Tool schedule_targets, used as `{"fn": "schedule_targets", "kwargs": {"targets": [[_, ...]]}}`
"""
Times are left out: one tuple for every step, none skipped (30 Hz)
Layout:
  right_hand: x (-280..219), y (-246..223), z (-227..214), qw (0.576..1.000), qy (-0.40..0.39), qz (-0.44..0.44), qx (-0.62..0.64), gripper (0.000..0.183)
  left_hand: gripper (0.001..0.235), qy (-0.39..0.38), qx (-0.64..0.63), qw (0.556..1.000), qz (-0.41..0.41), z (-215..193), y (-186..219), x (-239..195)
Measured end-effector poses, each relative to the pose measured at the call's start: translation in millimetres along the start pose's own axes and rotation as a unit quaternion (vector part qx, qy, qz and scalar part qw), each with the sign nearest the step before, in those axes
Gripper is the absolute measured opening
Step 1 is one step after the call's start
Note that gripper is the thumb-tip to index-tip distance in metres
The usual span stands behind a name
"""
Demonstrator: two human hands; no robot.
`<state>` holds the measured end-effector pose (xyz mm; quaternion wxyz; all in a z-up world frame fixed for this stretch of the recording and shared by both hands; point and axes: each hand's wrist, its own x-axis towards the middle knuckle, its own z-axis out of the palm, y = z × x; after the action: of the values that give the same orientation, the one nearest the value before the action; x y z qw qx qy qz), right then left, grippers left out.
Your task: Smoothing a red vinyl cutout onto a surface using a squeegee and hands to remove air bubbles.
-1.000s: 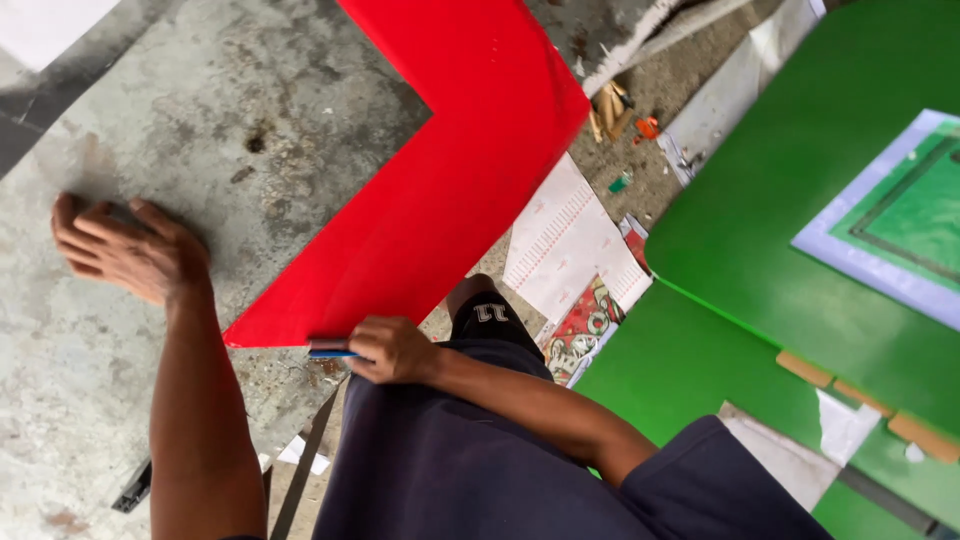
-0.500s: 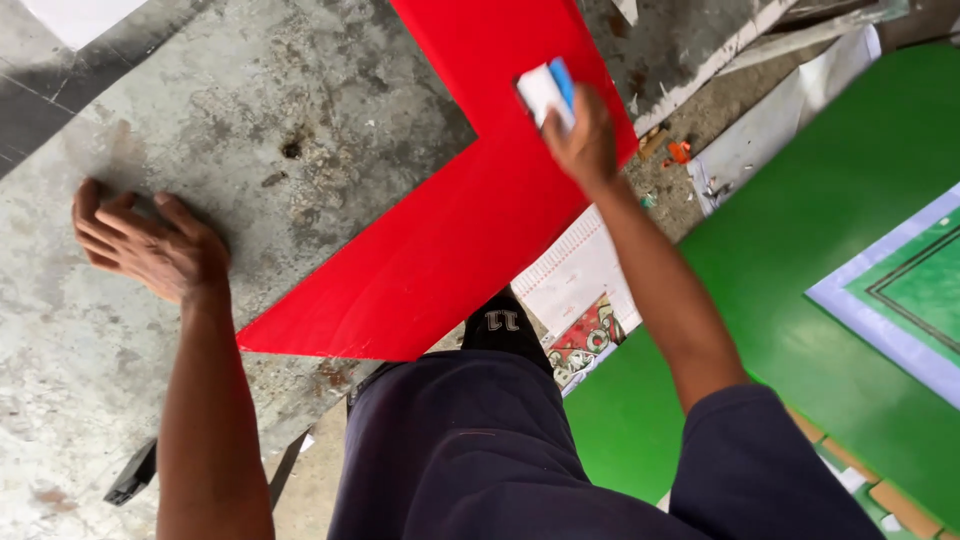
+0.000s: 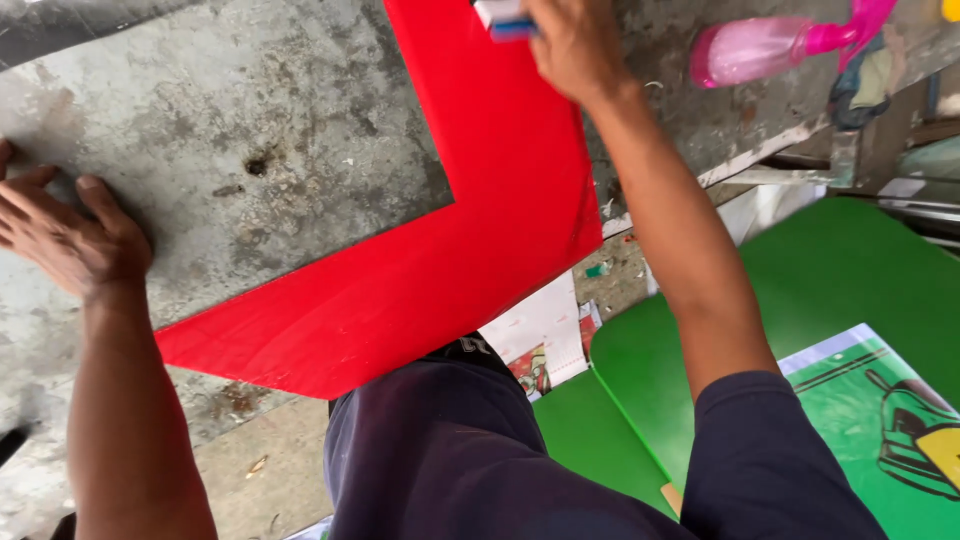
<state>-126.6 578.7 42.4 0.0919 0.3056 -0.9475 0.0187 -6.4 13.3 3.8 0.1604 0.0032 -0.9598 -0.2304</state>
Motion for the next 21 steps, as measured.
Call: {"fn": "schedule_targets", "kwargs": {"targets": [[-13, -10, -4, 1.000, -0.002, -0.003, -0.005, 0.036, 0.023, 0.002, -0.004, 1.000, -0.002, 8, -10, -4], [-28, -22, -7, 0.999, -0.011, 0.023, 0.028, 0.033, 0.026, 0.001, 0.023, 1.000, -0.005, 15, -21, -11], [-42, -34, -11, 0.997, -0.020, 0.050, 0.061, 0.030, 0.030, 0.000, 0.050, 0.999, -0.007, 22, -33, -18], [-71, -51, -15, 0.997, -0.025, 0.045, 0.059, 0.030, 0.030, 0.000, 0.048, 0.999, -0.013, 26, -35, -19], [-100, -67, -20, 0.994, -0.033, 0.082, 0.066, 0.025, 0.028, 0.015, 0.061, 0.998, -0.002, 29, -38, -21], [-127, -83, -23, 0.990, -0.040, 0.116, 0.072, 0.022, 0.026, 0.033, 0.076, 0.997, 0.009, 31, -42, -22], [-158, -105, -30, 0.991, -0.043, 0.110, 0.070, 0.022, 0.026, 0.035, 0.074, 0.997, 0.002, 30, -39, -23], [-187, -127, -35, 0.984, -0.066, 0.142, 0.082, 0.023, 0.026, 0.021, 0.060, 0.998, -0.010, 27, -37, -21], [-216, -147, -40, 0.976, -0.089, 0.173, 0.094, 0.025, 0.025, 0.008, 0.044, 0.999, -0.023, 23, -35, -19], [-232, -172, -47, 0.977, -0.089, 0.170, 0.091, 0.025, 0.025, 0.010, 0.042, 0.999, -0.025, 22, -33, -18], [-250, -196, -54, 0.975, -0.111, 0.149, 0.124, 0.027, 0.024, 0.014, 0.030, 0.999, -0.021, 21, -30, -16], [-266, -222, -58, 0.970, -0.131, 0.128, 0.159, 0.029, 0.024, 0.017, 0.021, 0.999, -0.016, 17, -29, -14], [-255, -229, -71, 0.971, -0.130, 0.124, 0.159, 0.029, 0.024, 0.021, 0.022, 0.999, -0.018, 11, -19, -8], [-246, -241, -84, 0.958, -0.159, 0.089, 0.220, 0.022, 0.024, 0.029, 0.006, 1.000, -0.009, 4, -10, -2], [-238, -253, -96, 0.940, -0.187, 0.053, 0.281, 0.017, 0.026, 0.038, -0.011, 0.999, 0.000, -3, 0, 4], [-224, -242, -95, 0.939, -0.186, 0.050, 0.285, 0.017, 0.026, 0.038, -0.006, 0.999, -0.001, -5, 4, 8], [-210, -230, -93, 0.949, -0.139, 0.111, 0.258, 0.014, 0.023, 0.055, -0.024, 0.998, 0.023, -8, 8, 12], [-196, -222, -90, 0.953, -0.092, 0.173, 0.233, 0.015, 0.021, 0.070, -0.040, 0.996, 0.047, -12, 11, 16], [-179, -201, -78, 0.951, -0.092, 0.171, 0.240, 0.015, 0.021, 0.068, -0.032, 0.996, 0.046, -16, 10, 13], [-166, -181, -69, 0.955, -0.070, 0.223, 0.181, 0.011, 0.021, 0.057, -0.037, 0.997, 0.037, -15, 11, 14], [-153, -160, -60, 0.953, -0.049, 0.274, 0.121, 0.011, 0.021, 0.045, -0.041, 0.998, 0.028, -14, 13, 14]]}}
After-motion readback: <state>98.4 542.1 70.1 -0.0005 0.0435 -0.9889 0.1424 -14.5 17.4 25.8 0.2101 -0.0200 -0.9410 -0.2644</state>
